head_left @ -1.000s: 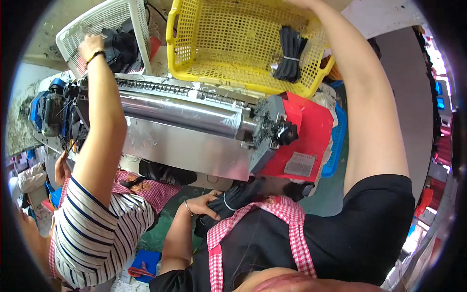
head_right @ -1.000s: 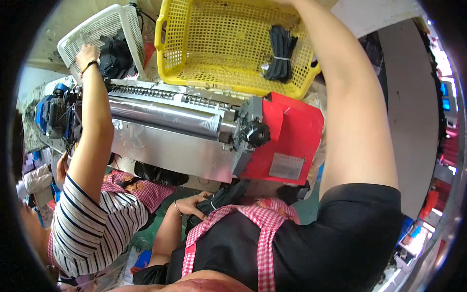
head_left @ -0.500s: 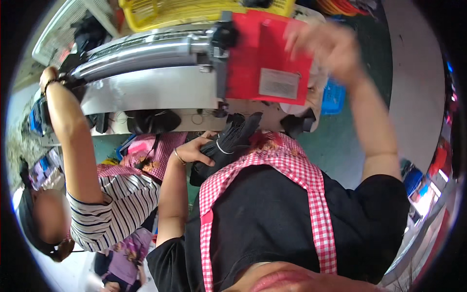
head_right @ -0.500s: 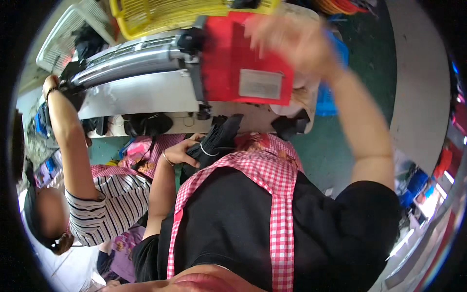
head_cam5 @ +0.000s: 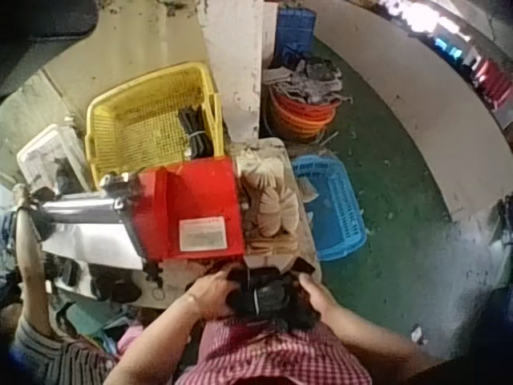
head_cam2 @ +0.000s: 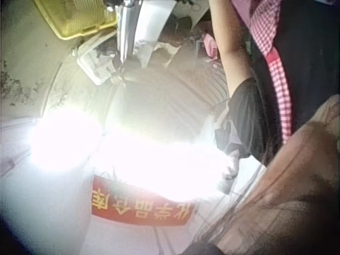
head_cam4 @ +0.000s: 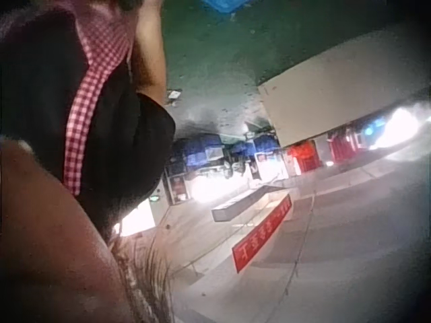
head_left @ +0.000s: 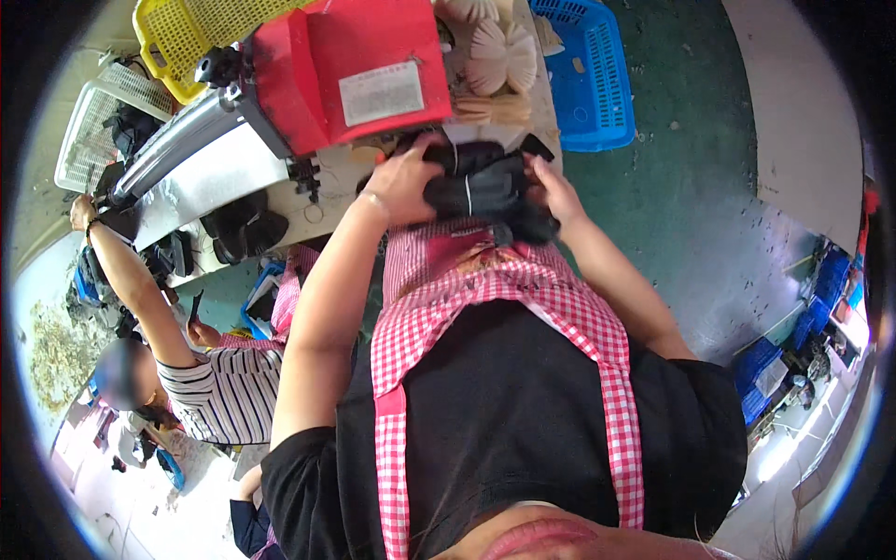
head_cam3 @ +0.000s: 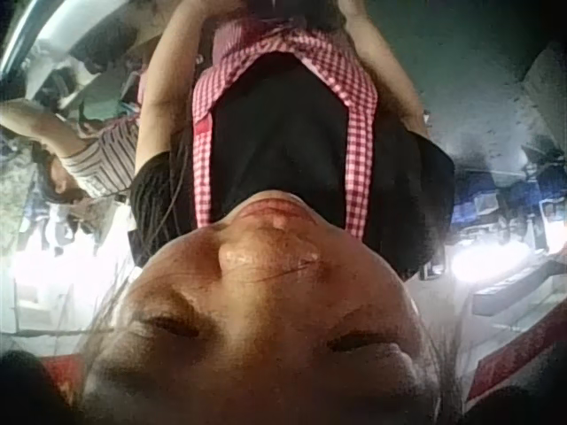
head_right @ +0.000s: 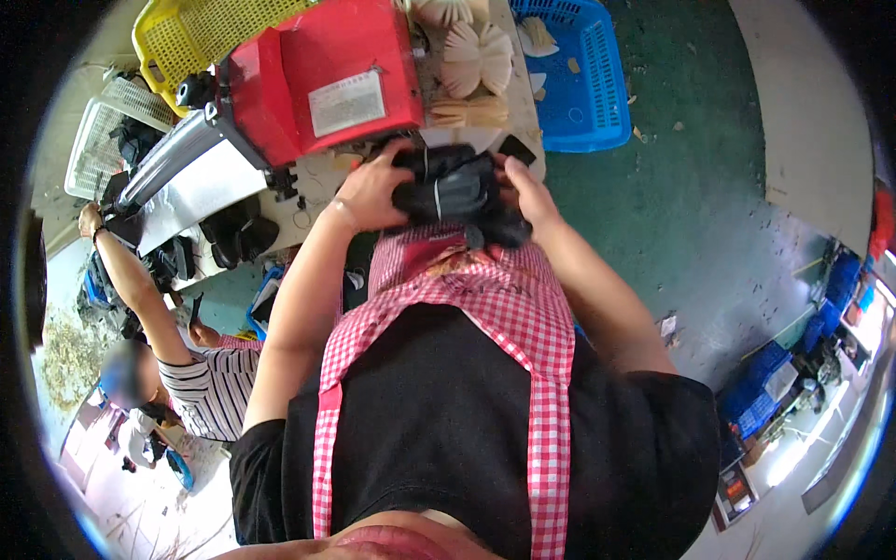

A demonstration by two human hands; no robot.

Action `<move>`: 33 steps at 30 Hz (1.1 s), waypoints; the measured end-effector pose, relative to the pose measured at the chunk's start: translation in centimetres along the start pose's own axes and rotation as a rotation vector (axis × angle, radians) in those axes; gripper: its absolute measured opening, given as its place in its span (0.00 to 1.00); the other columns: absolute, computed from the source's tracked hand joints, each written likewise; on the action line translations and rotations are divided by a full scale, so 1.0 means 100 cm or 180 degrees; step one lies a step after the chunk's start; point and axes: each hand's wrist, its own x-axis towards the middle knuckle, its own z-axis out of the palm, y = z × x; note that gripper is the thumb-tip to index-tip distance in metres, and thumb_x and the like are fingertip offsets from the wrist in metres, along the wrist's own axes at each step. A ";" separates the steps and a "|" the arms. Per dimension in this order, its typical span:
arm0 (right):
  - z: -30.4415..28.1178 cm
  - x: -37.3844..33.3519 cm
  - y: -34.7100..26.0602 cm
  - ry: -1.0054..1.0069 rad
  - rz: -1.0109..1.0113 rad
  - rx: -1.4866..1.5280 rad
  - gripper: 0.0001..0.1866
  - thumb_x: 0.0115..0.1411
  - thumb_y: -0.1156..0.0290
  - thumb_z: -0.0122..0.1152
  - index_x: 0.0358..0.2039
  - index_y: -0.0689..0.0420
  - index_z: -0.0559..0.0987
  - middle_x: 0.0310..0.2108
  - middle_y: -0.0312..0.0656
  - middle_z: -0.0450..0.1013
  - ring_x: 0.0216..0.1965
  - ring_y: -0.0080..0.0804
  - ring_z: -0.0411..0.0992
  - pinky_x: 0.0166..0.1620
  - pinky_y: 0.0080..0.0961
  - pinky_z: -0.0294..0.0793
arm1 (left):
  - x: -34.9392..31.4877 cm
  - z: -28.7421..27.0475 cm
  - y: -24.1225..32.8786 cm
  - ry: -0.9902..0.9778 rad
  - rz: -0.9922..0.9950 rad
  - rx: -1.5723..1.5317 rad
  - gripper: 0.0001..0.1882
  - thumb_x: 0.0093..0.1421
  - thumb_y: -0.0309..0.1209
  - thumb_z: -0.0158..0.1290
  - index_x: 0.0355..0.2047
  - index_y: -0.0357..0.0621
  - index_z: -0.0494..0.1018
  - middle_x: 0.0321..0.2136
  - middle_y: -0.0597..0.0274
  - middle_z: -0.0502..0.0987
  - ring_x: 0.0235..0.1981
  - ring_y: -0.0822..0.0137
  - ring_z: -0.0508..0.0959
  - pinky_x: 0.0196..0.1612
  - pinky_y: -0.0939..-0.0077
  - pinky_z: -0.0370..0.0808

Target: The person processes black shoe soles using a roller machine in a workshop. They pick up individual soles from a pile, feed them into the machine's rollers, and place the processed items into a yellow basket. A coworker performs a similar task at an adjacent station.

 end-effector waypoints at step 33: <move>-0.053 0.010 -0.078 0.0371 -0.2062 -0.1622 0.16 0.71 0.61 0.60 0.53 0.55 0.79 0.46 0.34 0.80 0.42 0.20 0.77 0.43 0.20 0.74 | -0.001 0.111 -0.036 0.1589 0.0514 0.1645 0.32 0.50 0.37 0.63 0.58 0.61 0.71 0.53 0.68 0.73 0.56 0.62 0.72 0.59 0.42 0.60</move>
